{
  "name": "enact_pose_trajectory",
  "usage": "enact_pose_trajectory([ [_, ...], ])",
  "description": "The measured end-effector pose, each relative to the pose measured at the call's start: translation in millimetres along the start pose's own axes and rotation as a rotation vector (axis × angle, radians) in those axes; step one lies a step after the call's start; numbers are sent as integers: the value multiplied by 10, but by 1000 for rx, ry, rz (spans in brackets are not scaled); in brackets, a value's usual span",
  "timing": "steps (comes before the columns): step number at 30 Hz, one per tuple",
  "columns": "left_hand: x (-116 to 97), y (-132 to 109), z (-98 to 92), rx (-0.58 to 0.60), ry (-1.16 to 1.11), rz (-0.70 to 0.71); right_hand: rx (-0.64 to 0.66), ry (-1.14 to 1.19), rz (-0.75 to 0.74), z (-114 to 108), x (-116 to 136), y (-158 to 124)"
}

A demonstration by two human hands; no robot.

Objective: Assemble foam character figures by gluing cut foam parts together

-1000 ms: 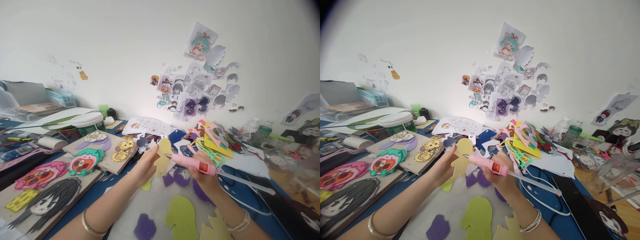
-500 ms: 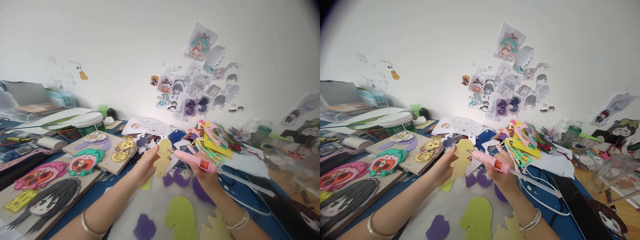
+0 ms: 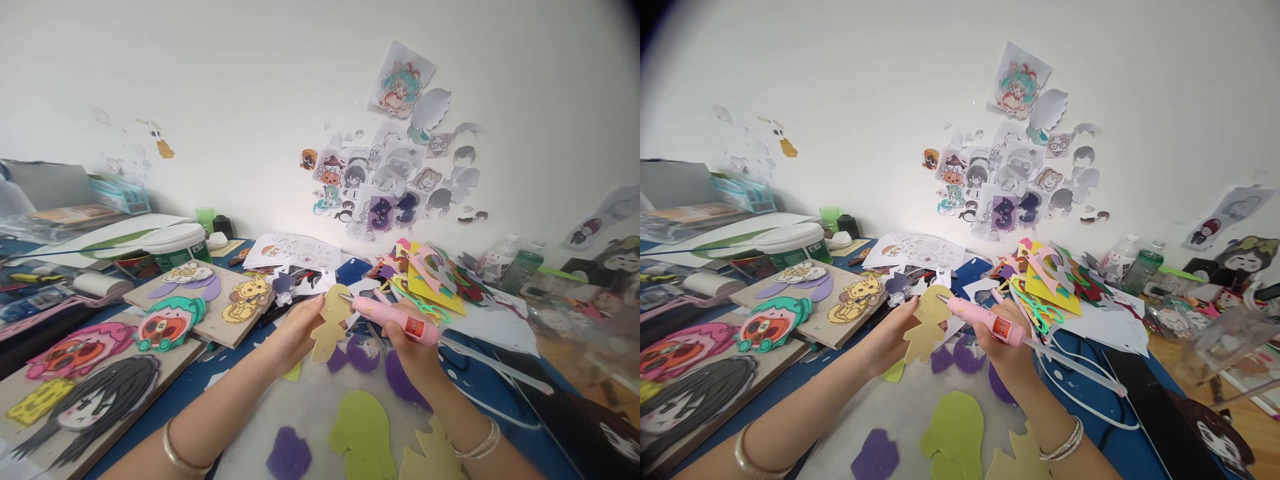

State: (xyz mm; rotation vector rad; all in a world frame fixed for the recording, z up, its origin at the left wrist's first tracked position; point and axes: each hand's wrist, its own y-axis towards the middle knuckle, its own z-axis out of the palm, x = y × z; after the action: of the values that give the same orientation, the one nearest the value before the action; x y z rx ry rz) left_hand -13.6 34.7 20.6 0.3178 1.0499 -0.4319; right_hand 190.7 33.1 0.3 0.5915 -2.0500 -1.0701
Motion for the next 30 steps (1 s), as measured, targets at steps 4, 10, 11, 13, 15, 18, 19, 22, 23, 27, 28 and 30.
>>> enact_pose_trajectory([
  [4,3,-3,2,-10,25,-31,17,33,-26,-12,28,15],
  [10,-28,-21,22,-35,25,-29,0,17,-74,5,38,35],
  [11,-36,-23,24,-36,24,-30,-1,7,-81,7,35,37],
  [13,-47,-24,21,-45,29,-29,-6,-16,-88,4,31,42],
  [15,-52,-22,11,-53,37,-26,-4,-42,-92,-9,37,53],
  [18,-50,-12,-8,-56,42,-22,3,-81,-109,-37,61,79],
  [19,-47,-8,-14,-54,40,-19,5,-92,-117,-45,70,88],
  [22,-42,-1,-27,-59,16,-5,2,-117,-135,-61,93,107],
  [23,-42,0,-29,-62,7,0,0,-123,-137,-63,97,110],
  [27,-49,-3,-33,-56,-4,-4,-3,-137,-126,-70,102,113],
  [28,-51,-3,-33,-53,-3,-3,-3,-138,-125,-72,101,113],
  [30,-56,-1,-34,-50,-1,6,1,-136,-127,-78,98,117],
])
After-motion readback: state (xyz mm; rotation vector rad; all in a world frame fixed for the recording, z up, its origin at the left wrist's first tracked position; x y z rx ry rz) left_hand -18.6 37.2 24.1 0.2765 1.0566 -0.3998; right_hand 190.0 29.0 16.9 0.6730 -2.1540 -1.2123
